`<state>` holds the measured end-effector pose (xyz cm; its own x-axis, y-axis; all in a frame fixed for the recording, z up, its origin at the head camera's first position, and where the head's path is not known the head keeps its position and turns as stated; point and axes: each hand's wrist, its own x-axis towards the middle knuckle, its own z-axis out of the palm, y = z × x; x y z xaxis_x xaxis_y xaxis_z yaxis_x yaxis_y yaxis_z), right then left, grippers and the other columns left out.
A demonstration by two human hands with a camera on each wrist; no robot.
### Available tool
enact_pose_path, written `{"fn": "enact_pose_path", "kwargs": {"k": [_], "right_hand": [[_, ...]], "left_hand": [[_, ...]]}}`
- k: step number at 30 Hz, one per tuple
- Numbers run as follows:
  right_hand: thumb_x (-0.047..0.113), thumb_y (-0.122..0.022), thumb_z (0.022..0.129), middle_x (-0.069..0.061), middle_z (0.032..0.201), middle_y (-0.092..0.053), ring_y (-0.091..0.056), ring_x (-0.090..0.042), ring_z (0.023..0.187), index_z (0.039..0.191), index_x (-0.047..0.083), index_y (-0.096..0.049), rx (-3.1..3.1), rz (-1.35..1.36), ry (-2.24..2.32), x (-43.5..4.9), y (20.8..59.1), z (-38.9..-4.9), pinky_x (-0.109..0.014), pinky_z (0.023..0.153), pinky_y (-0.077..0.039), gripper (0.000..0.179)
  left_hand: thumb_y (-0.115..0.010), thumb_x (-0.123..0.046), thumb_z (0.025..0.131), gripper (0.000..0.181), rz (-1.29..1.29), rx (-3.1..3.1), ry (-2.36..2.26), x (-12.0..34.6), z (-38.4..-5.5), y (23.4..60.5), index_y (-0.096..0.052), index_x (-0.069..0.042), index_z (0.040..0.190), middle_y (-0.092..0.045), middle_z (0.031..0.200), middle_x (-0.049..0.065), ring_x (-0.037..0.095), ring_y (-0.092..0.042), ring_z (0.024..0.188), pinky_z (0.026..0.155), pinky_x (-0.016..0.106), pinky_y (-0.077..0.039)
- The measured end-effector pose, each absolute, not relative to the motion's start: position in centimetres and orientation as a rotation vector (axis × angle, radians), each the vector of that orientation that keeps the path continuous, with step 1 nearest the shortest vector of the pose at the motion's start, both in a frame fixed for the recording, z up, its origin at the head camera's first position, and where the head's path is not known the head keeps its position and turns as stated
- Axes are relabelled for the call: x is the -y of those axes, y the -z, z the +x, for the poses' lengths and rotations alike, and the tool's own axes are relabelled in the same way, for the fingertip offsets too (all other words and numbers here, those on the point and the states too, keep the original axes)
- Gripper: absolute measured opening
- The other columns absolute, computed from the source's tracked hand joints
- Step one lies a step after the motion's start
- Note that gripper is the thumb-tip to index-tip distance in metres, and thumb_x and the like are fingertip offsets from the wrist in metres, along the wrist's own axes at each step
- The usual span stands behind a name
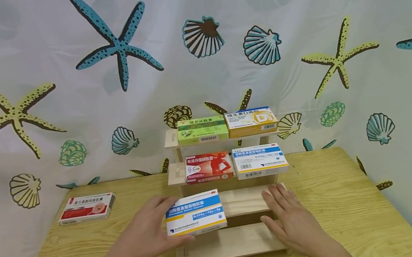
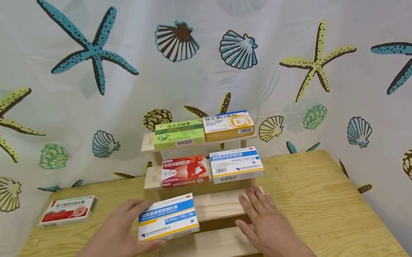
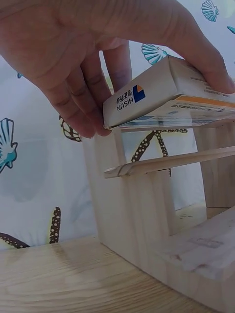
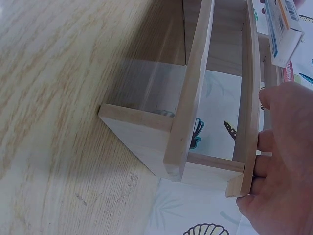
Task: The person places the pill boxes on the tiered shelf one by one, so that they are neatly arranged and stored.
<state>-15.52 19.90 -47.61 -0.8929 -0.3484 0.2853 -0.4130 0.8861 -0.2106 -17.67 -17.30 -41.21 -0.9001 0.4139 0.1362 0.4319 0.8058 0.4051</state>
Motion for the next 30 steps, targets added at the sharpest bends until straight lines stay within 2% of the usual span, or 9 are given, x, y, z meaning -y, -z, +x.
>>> {"fn": "enact_pose_path", "kwargs": {"k": [7,15,30], "right_hand": [[0.038,-0.057,0.108,-0.026,0.161,-0.045,-0.038,-0.045,0.154,0.155,0.000,-0.049,2.803,0.579,-0.371,-20.0,47.7,-15.5,-0.058,0.124,-0.034,0.061],[0.039,-0.056,0.109,-0.025,0.162,-0.045,-0.036,-0.044,0.155,0.155,0.000,-0.049,2.816,0.571,-0.383,-19.9,47.8,-15.6,-0.058,0.125,-0.033,0.061],[0.039,-0.056,0.109,-0.025,0.163,-0.044,-0.036,-0.043,0.156,0.156,0.001,-0.048,2.830,0.566,-0.406,-19.9,47.8,-15.6,-0.058,0.125,-0.033,0.060]], "left_hand": [[-0.078,-0.081,0.073,0.105,-0.785,2.889,0.667,15.7,-18.4,41.4,-0.060,-0.008,0.147,-0.060,0.141,0.010,0.022,-0.060,0.117,0.100,0.047,-0.057],[-0.087,-0.066,0.076,0.098,-0.831,2.859,0.660,14.1,-19.1,41.8,-0.059,-0.004,0.146,-0.058,0.144,0.015,0.028,-0.060,0.123,0.105,0.051,-0.055],[-0.089,-0.063,0.075,0.098,-0.890,2.881,0.641,11.4,-20.3,42.7,-0.059,-0.002,0.146,-0.058,0.143,0.014,0.026,-0.058,0.123,0.106,0.046,-0.055]]}}
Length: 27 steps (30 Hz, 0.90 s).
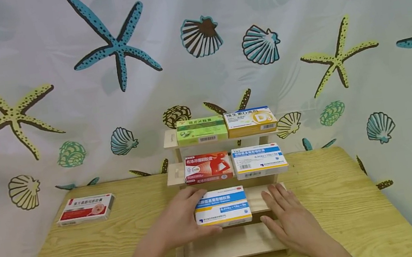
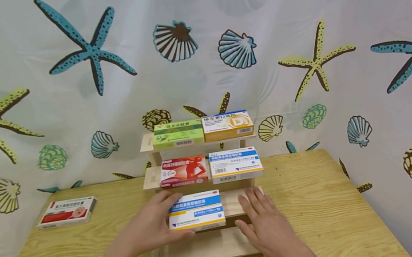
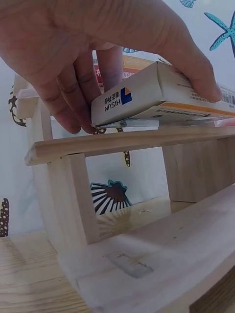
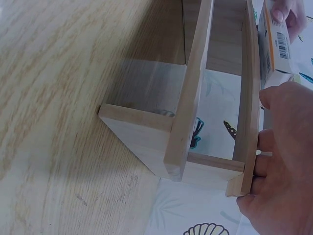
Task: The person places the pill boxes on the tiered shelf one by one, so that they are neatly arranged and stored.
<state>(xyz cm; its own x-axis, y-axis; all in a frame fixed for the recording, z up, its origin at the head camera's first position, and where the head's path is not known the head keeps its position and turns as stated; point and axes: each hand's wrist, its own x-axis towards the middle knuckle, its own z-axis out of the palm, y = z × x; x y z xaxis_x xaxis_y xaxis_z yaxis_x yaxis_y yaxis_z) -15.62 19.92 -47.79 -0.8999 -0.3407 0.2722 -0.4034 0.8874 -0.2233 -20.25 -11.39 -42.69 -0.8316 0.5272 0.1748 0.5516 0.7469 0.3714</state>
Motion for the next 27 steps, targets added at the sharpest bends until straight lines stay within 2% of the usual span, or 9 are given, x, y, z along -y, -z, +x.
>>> {"fn": "enact_pose_path", "kwargs": {"k": [19,27], "right_hand": [[0.039,-0.055,0.109,-0.024,0.163,-0.044,-0.035,-0.042,0.156,0.157,0.002,-0.048,2.828,0.561,-0.410,-19.9,47.9,-15.7,-0.057,0.126,-0.032,0.061],[0.038,-0.057,0.108,-0.025,0.162,-0.045,-0.037,-0.043,0.155,0.155,0.001,-0.049,2.810,0.572,-0.403,-20.0,48.1,-15.8,-0.057,0.125,-0.033,0.060]], "left_hand": [[-0.088,-0.064,0.076,0.093,-0.870,2.903,0.597,10.0,-20.9,43.1,-0.062,-0.005,0.143,-0.061,0.141,0.015,0.029,-0.060,0.121,0.104,0.048,-0.055],[-0.087,-0.064,0.077,0.094,-0.875,2.887,0.589,10.1,-21.2,43.5,-0.061,-0.002,0.144,-0.062,0.141,0.017,0.031,-0.062,0.122,0.103,0.049,-0.056]]}}
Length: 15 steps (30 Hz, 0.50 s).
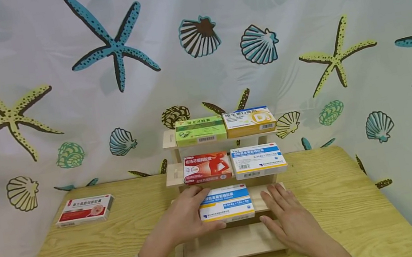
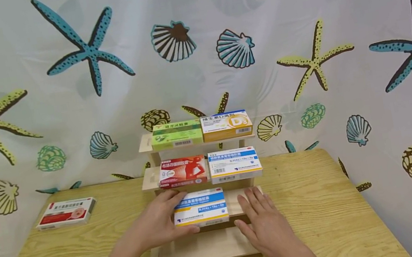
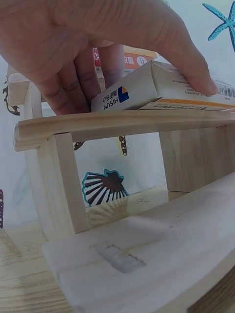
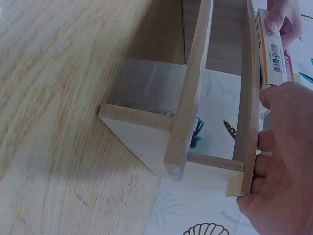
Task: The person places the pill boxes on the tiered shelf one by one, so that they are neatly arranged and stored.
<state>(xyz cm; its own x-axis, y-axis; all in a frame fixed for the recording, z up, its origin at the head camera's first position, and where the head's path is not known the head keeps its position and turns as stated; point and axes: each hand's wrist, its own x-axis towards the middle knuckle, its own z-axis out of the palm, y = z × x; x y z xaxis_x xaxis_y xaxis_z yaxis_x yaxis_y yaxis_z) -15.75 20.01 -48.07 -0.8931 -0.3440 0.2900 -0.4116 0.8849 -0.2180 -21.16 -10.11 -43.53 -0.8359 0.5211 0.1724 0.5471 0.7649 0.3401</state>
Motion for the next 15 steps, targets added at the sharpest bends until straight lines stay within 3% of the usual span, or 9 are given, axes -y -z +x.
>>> {"fn": "enact_pose_path", "kwargs": {"k": [15], "right_hand": [[0.038,-0.057,0.108,-0.025,0.162,-0.045,-0.036,-0.043,0.155,0.156,0.001,-0.049,2.809,0.569,-0.392,-19.99,48.15,-15.79,-0.057,0.125,-0.033,0.061]], "left_hand": [[-0.085,-0.063,0.080,0.095,-0.902,2.875,0.634,10.25,-21.31,43.87,-0.058,0.000,0.147,-0.058,0.150,0.018,0.035,-0.060,0.131,0.108,0.052,-0.053]]}}
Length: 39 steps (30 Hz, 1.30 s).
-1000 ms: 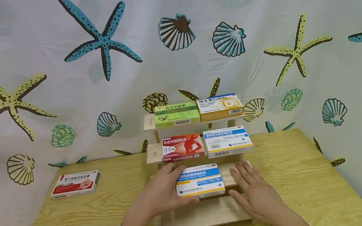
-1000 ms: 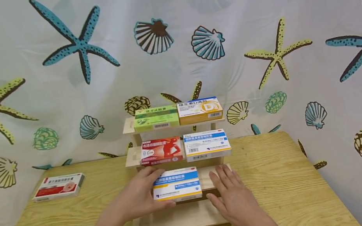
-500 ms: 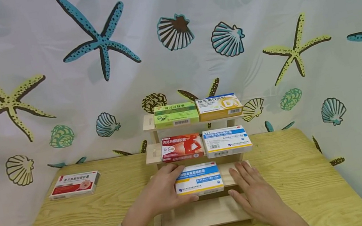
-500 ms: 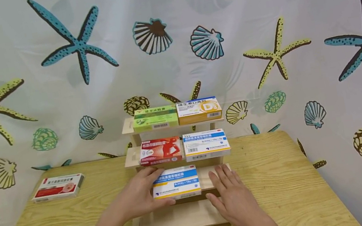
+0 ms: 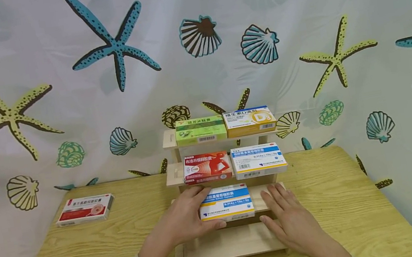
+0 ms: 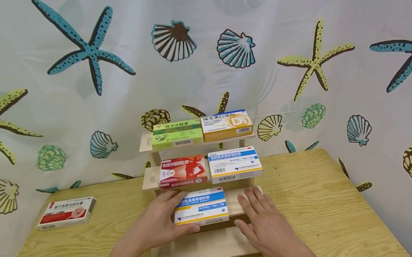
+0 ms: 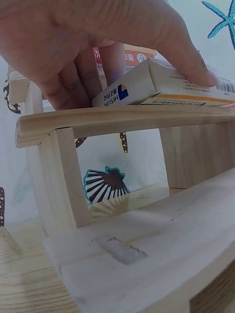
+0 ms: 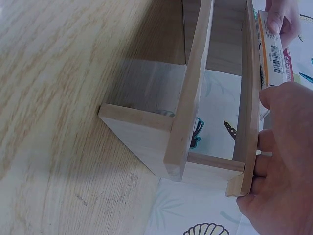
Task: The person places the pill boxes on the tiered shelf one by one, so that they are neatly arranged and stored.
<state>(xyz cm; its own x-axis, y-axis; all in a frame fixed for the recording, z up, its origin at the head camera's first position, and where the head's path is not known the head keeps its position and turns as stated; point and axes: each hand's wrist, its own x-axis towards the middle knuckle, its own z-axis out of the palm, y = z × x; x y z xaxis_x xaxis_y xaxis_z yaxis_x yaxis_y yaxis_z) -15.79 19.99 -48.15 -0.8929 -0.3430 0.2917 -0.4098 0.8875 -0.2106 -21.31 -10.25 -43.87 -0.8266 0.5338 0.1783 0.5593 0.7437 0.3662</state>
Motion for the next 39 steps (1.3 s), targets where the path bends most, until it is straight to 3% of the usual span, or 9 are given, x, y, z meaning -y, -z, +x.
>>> {"fn": "enact_pose_path", "kwargs": {"k": [17,23,30,39], "right_hand": [[0.038,-0.057,0.108,-0.026,0.162,-0.045,-0.036,-0.044,0.155,0.155,0.000,-0.049,2.812,0.566,-0.393,-19.9,48.1,-15.8,-0.058,0.125,-0.033,0.061],[0.038,-0.055,0.109,-0.024,0.163,-0.044,-0.036,-0.043,0.156,0.156,0.001,-0.049,2.816,0.566,-0.400,-19.9,47.9,-15.7,-0.057,0.125,-0.033,0.060],[0.038,-0.056,0.108,-0.025,0.163,-0.044,-0.036,-0.043,0.156,0.156,0.000,-0.048,2.819,0.560,-0.386,-19.8,48.0,-15.7,-0.057,0.125,-0.032,0.061],[0.038,-0.058,0.108,-0.024,0.163,-0.045,-0.036,-0.043,0.156,0.156,0.001,-0.049,2.811,0.561,-0.391,-19.8,47.9,-15.6,-0.057,0.125,-0.033,0.061]], "left_hand": [[-0.086,-0.059,0.082,0.097,-0.888,2.820,0.724,11.7,-20.2,44.3,-0.051,-0.007,0.155,-0.052,0.154,0.018,0.036,-0.055,0.136,0.113,0.054,-0.050],[-0.085,-0.053,0.085,0.087,-0.885,2.729,0.753,13.1,-19.5,44.5,-0.054,-0.009,0.154,-0.055,0.153,0.016,0.036,-0.056,0.139,0.112,0.052,-0.051],[-0.086,-0.040,0.088,0.069,-0.857,2.567,0.799,15.8,-19.2,44.7,-0.060,-0.010,0.145,-0.066,0.142,0.009,0.031,-0.065,0.130,0.104,0.049,-0.057],[-0.085,-0.030,0.090,0.061,-0.688,2.544,0.830,20.4,-19.9,44.8,-0.062,-0.008,0.142,-0.068,0.139,0.014,0.037,-0.064,0.129,0.104,0.057,-0.054]]}}
